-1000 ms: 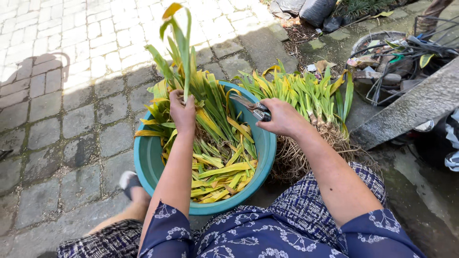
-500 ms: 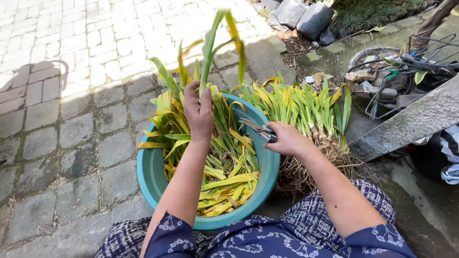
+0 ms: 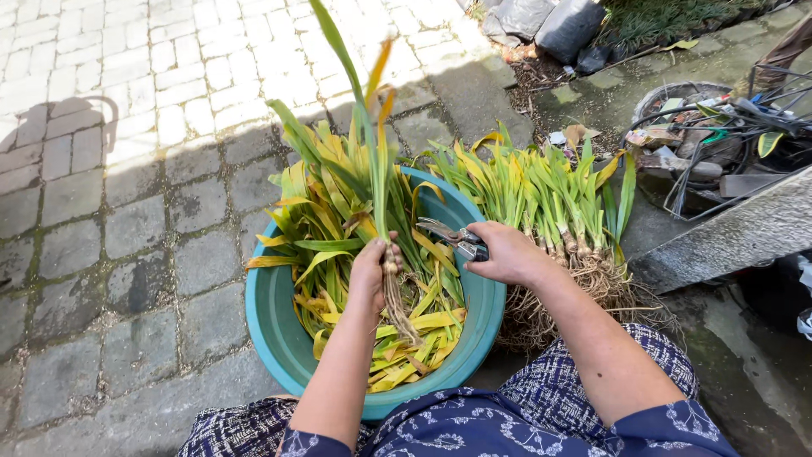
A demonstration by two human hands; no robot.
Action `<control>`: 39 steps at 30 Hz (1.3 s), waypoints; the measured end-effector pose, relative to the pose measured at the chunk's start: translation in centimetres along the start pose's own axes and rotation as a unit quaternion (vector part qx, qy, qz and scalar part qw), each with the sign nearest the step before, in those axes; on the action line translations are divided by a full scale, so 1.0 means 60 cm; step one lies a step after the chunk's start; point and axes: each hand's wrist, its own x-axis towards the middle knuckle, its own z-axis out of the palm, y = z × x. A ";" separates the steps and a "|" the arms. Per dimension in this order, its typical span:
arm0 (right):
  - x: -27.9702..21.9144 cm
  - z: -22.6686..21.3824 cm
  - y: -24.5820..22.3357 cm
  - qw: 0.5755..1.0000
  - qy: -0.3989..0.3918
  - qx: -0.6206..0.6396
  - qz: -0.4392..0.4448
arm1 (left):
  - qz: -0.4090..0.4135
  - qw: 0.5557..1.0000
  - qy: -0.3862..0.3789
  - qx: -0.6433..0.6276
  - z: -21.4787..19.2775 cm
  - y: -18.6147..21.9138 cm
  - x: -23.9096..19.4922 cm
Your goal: The person uses shears to trim the leaves and roots of plants over a green basin, then moves the trimmed plants to a separate pile.
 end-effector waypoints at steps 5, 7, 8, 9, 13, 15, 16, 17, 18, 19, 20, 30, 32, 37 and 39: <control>0.026 0.036 -0.004 0.999 -0.036 -0.014 -0.010 | -0.030 0.999 0.013 -0.001 -0.059 -0.026 -0.006; 0.038 0.047 -0.003 0.999 -0.048 -0.021 -0.010 | -0.032 0.999 0.006 -0.011 -0.074 -0.039 0.004; 0.046 0.056 0.000 0.999 -0.042 -0.021 -0.011 | -0.031 0.999 -0.002 -0.019 -0.085 -0.049 0.012; 0.054 0.065 0.003 0.999 -0.036 -0.020 -0.011 | -0.029 0.999 -0.010 -0.027 -0.096 -0.059 0.021; 0.074 0.076 0.007 0.999 -0.003 -0.043 -0.024 | -0.027 0.999 -0.015 -0.019 -0.100 -0.060 0.018; 0.091 0.090 0.022 0.995 0.026 -0.092 -0.035 | -0.022 0.999 -0.032 0.008 -0.101 -0.055 0.013; 0.092 0.086 0.020 0.995 0.026 -0.091 -0.035 | -0.023 0.999 -0.032 0.008 -0.103 -0.055 0.015; 0.094 0.082 0.018 0.992 0.039 -0.112 -0.031 | -0.018 0.999 -0.031 0.007 -0.105 -0.056 0.017; 0.095 0.079 0.016 0.989 0.052 -0.134 -0.027 | -0.013 0.999 -0.031 0.006 -0.106 -0.056 0.019; 0.096 0.080 0.016 0.989 0.052 -0.134 -0.027 | -0.014 0.999 -0.031 0.006 -0.109 -0.055 0.019; 0.098 0.081 0.015 0.989 0.057 -0.130 -0.033 | -0.009 0.999 -0.035 0.015 -0.110 -0.054 0.020; 0.109 0.075 -0.014 0.989 0.039 -0.127 -0.062 | 0.002 0.999 -0.048 0.021 -0.121 -0.052 0.041; 0.111 0.088 -0.009 0.987 0.043 -0.132 -0.077 | 0.003 0.998 -0.051 0.033 -0.128 -0.064 0.054; 0.106 0.091 -0.014 0.984 0.025 -0.146 -0.102 | 0.017 0.997 -0.049 0.056 -0.133 -0.068 0.061; 0.106 0.090 -0.014 0.985 0.008 -0.146 -0.091 | 0.031 0.993 -0.058 0.095 -0.131 -0.058 0.057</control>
